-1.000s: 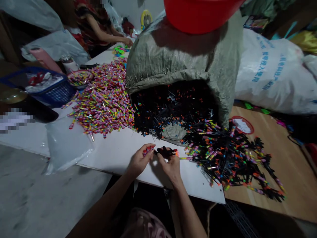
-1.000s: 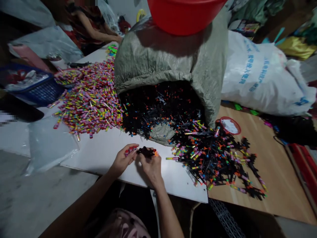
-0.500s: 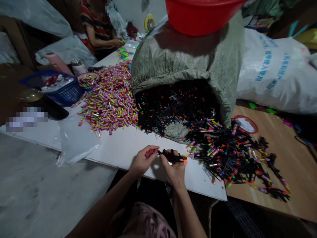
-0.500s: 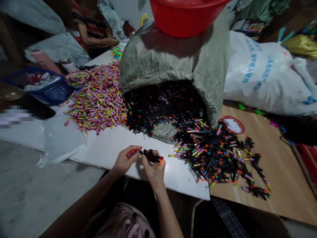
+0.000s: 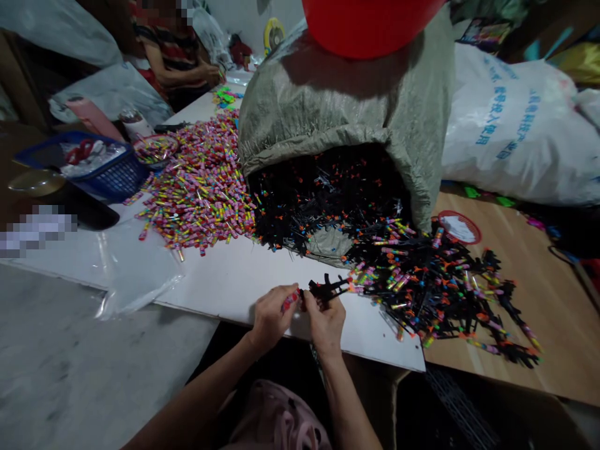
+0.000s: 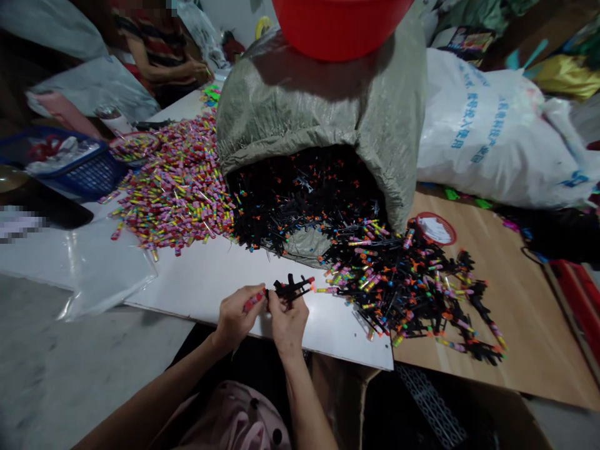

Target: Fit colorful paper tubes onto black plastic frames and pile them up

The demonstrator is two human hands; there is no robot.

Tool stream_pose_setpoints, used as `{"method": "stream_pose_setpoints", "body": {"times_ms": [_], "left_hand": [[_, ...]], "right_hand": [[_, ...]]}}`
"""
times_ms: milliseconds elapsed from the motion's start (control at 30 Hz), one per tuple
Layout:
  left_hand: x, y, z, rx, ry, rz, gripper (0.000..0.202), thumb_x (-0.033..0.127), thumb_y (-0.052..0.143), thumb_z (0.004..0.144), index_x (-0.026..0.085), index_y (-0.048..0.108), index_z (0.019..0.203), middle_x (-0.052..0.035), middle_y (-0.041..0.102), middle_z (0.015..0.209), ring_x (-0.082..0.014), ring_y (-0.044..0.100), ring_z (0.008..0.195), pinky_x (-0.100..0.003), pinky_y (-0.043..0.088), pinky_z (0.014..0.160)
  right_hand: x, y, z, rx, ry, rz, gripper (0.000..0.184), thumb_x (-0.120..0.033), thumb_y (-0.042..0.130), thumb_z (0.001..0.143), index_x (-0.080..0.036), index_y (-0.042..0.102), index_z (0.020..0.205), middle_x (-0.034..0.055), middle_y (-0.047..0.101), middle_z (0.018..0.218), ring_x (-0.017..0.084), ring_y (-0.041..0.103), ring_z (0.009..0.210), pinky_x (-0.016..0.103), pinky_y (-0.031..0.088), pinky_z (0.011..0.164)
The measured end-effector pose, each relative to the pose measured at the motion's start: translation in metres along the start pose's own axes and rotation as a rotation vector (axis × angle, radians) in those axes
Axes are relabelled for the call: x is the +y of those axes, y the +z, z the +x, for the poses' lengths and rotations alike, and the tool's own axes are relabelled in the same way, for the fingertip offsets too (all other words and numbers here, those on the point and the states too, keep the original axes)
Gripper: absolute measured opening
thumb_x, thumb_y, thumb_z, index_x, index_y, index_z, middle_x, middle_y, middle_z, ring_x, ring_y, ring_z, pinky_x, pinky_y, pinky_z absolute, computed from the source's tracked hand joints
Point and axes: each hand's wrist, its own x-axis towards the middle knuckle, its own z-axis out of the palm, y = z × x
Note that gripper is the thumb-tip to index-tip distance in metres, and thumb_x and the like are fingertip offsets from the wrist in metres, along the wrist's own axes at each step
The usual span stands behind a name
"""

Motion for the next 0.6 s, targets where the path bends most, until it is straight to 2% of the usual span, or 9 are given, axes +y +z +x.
{"method": "stream_pose_setpoints", "body": {"times_ms": [100, 200, 233, 300, 367, 400, 433, 500, 600], "left_hand": [[-0.006, 0.007, -0.013, -0.075, 0.005, 0.032, 0.026, 0.021, 0.052, 0.079, 0.019, 0.069, 0.098, -0.0095, 0.072, 0.089, -0.0201, 0.067, 0.082, -0.030, 0.053, 0.077], [-0.011, 0.009, -0.013, -0.077, -0.018, -0.034, 0.028, 0.024, 0.049, 0.082, 0.019, 0.066, 0.104, -0.0089, 0.072, 0.093, -0.0188, 0.067, 0.085, -0.029, 0.053, 0.079], [-0.012, 0.007, -0.009, -0.085, -0.033, -0.074, 0.029, 0.027, 0.050, 0.082, 0.019, 0.066, 0.105, -0.0084, 0.072, 0.096, -0.0184, 0.067, 0.087, -0.028, 0.052, 0.080], [-0.014, 0.000, 0.003, -0.104, -0.118, -0.157, 0.032, 0.032, 0.052, 0.080, 0.020, 0.065, 0.108, -0.0068, 0.071, 0.096, -0.0167, 0.066, 0.084, -0.027, 0.052, 0.078], [-0.017, -0.010, 0.016, -0.063, -0.305, -0.237, 0.036, 0.034, 0.055, 0.077, 0.018, 0.063, 0.108, -0.0050, 0.071, 0.085, -0.0134, 0.062, 0.068, -0.024, 0.051, 0.063], [-0.020, -0.015, 0.021, -0.023, -0.414, -0.284, 0.038, 0.035, 0.056, 0.075, 0.017, 0.062, 0.108, -0.0038, 0.069, 0.078, -0.0117, 0.058, 0.059, -0.022, 0.047, 0.053], [-0.022, -0.018, 0.025, 0.020, -0.515, -0.338, 0.038, 0.034, 0.056, 0.073, 0.015, 0.061, 0.107, -0.0026, 0.067, 0.072, -0.0102, 0.054, 0.052, -0.020, 0.041, 0.046], [-0.028, -0.022, 0.030, 0.064, -0.659, -0.433, 0.037, 0.031, 0.057, 0.069, 0.013, 0.061, 0.101, -0.0004, 0.063, 0.064, -0.0083, 0.046, 0.045, -0.018, 0.031, 0.039], [-0.039, -0.025, 0.040, 0.050, -0.662, -0.406, 0.028, 0.027, 0.055, 0.070, 0.013, 0.062, 0.093, 0.0006, 0.061, 0.060, -0.0084, 0.046, 0.046, -0.019, 0.032, 0.041]], "right_hand": [[0.008, 0.003, 0.000, -0.055, 0.076, 0.114, 0.023, -0.040, 0.066, 0.064, -0.018, 0.061, 0.068, -0.0016, 0.061, 0.049, 0.014, 0.056, 0.042, 0.024, 0.047, 0.041], [0.008, -0.005, 0.011, -0.099, 0.109, 0.159, 0.025, -0.040, 0.070, 0.061, -0.017, 0.061, 0.067, -0.0020, 0.060, 0.048, 0.013, 0.055, 0.041, 0.023, 0.047, 0.041], [0.005, -0.012, 0.019, -0.071, 0.089, 0.170, 0.026, -0.040, 0.071, 0.060, -0.017, 0.060, 0.065, -0.0020, 0.059, 0.048, 0.012, 0.055, 0.042, 0.023, 0.046, 0.042], [-0.006, -0.031, 0.041, 0.081, -0.028, 0.234, 0.027, -0.041, 0.070, 0.062, -0.017, 0.059, 0.066, -0.0016, 0.060, 0.051, 0.011, 0.054, 0.044, 0.022, 0.045, 0.044], [-0.015, -0.049, 0.069, 0.260, -0.198, 0.317, 0.029, -0.043, 0.067, 0.066, -0.017, 0.061, 0.078, 0.0003, 0.064, 0.064, 0.011, 0.057, 0.052, 0.023, 0.046, 0.048], [-0.017, -0.054, 0.085, 0.289, -0.263, 0.314, 0.032, -0.043, 0.066, 0.068, -0.018, 0.061, 0.087, 0.0015, 0.066, 0.072, 0.012, 0.059, 0.057, 0.024, 0.047, 0.051], [-0.017, -0.053, 0.101, 0.263, -0.309, 0.262, 0.036, -0.043, 0.064, 0.069, -0.019, 0.060, 0.095, 0.0028, 0.066, 0.079, 0.014, 0.061, 0.063, 0.026, 0.049, 0.055], [-0.010, -0.038, 0.132, 0.079, -0.378, -0.011, 0.037, -0.036, 0.061, 0.072, -0.018, 0.060, 0.103, 0.0067, 0.066, 0.091, 0.017, 0.063, 0.073, 0.031, 0.052, 0.062], [-0.001, 0.010, 0.168, -0.197, -0.540, -0.617, 0.039, -0.014, 0.054, 0.072, -0.016, 0.060, 0.110, 0.0133, 0.060, 0.114, 0.023, 0.059, 0.097, 0.036, 0.050, 0.079]]}}
